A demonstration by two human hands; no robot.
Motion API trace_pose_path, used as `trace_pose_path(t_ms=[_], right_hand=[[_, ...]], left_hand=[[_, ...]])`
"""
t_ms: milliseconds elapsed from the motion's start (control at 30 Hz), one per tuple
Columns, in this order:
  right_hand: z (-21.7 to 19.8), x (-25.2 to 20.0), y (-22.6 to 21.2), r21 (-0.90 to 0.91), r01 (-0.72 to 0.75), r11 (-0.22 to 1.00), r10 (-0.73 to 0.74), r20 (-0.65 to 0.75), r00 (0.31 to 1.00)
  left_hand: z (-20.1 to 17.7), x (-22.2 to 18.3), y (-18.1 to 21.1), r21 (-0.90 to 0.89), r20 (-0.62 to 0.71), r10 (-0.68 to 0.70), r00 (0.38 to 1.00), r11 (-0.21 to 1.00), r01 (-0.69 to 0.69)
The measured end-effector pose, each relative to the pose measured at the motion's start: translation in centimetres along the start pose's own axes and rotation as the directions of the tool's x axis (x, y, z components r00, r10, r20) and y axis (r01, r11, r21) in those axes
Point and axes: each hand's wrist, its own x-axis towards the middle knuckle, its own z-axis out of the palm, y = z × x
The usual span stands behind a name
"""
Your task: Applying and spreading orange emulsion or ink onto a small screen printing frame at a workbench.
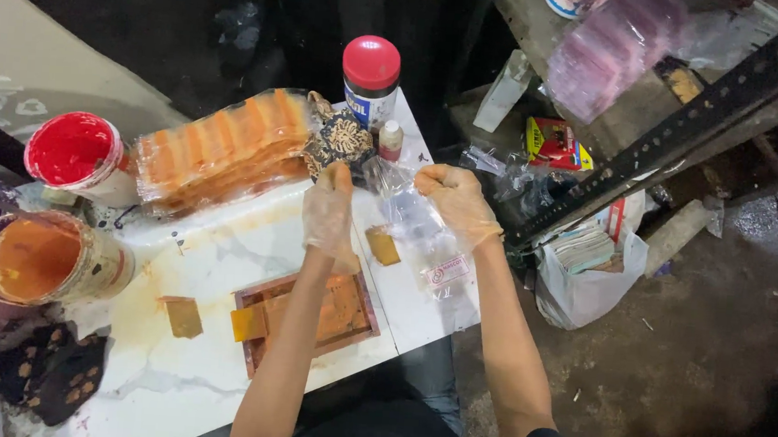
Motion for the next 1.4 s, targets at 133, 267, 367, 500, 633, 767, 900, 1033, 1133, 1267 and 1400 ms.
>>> trace_pose_path(t_ms=[133, 267, 367, 500, 633, 767, 900, 1033, 1133, 1267, 1400], right_hand=[[1.7, 0.1, -0.4, 0.026, 0.101, 0.995, -0.101, 0.014, 0.995], [3.6, 0.4, -2.0, 0.005, 0.090, 0.996, -0.091, 0.049, 0.995], [5.4, 0.3, -2.2, 0.017, 0.126, 0.992, -0.127, 0.072, 0.989], [7.6, 0.2, -3.4, 0.188, 0.589, 0.786, -0.582, -0.097, 0.807], [9.6, -2.6, -10.0, 0.512, 0.608, 0.607, -0.672, -0.078, 0.736], [12.9, -7.8, -13.3, 0.810, 0.218, 0.544, -0.769, 0.378, 0.516], [16.8, 2.2, -2.2, 0.781, -0.071, 0.620, -0.697, 0.590, 0.407], [14.6, -0.5, -4.8, 0.765, -0.095, 0.636, -0.707, 0.628, 0.324], [13.9, 0.1, -2.9, 0.610, -0.039, 0.792, -0.513, 0.698, 0.499], [13.7, -0.7, -2.5, 0.362, -0.104, 0.926, -0.161, 0.630, 0.760], [15.0, 2.7, 0.9, 0.316, -0.201, 0.927, -0.008, 0.552, 0.834]], left_hand=[[-2.6, -1.1, 0.3, -0.179, 0.071, -0.033, 0.997, 0.983, 0.046], [-3.8, 0.9, -3.3, -0.430, 0.136, -0.044, 0.990, 0.898, 0.099], [-5.1, 4.8, -7.9, -0.332, 0.044, 0.020, 0.999, 0.943, -0.004], [-12.7, 0.3, -1.0, -0.011, 0.258, 0.177, 0.950, 0.984, -0.180], [-16.6, -2.3, 4.8, 0.224, 0.405, 0.330, 0.853, 0.868, -0.442], [-19.8, -3.2, 6.6, 0.301, 0.485, 0.372, 0.791, 0.778, -0.551], [-23.8, -3.8, 6.8, 0.328, 0.428, 0.469, 0.773, 0.716, -0.616], [-26.2, -0.3, -0.8, 0.309, 0.243, 0.276, 0.930, 0.887, -0.343], [-27.1, 0.0, -4.2, 0.386, 0.180, 0.096, 0.979, 0.908, -0.160], [-26.1, 2.1, -11.7, 0.371, 0.074, 0.011, 0.997, 0.928, -0.037], [-24.3, 4.0, -16.5, 0.414, -0.116, -0.054, 0.992, 0.905, 0.098]])
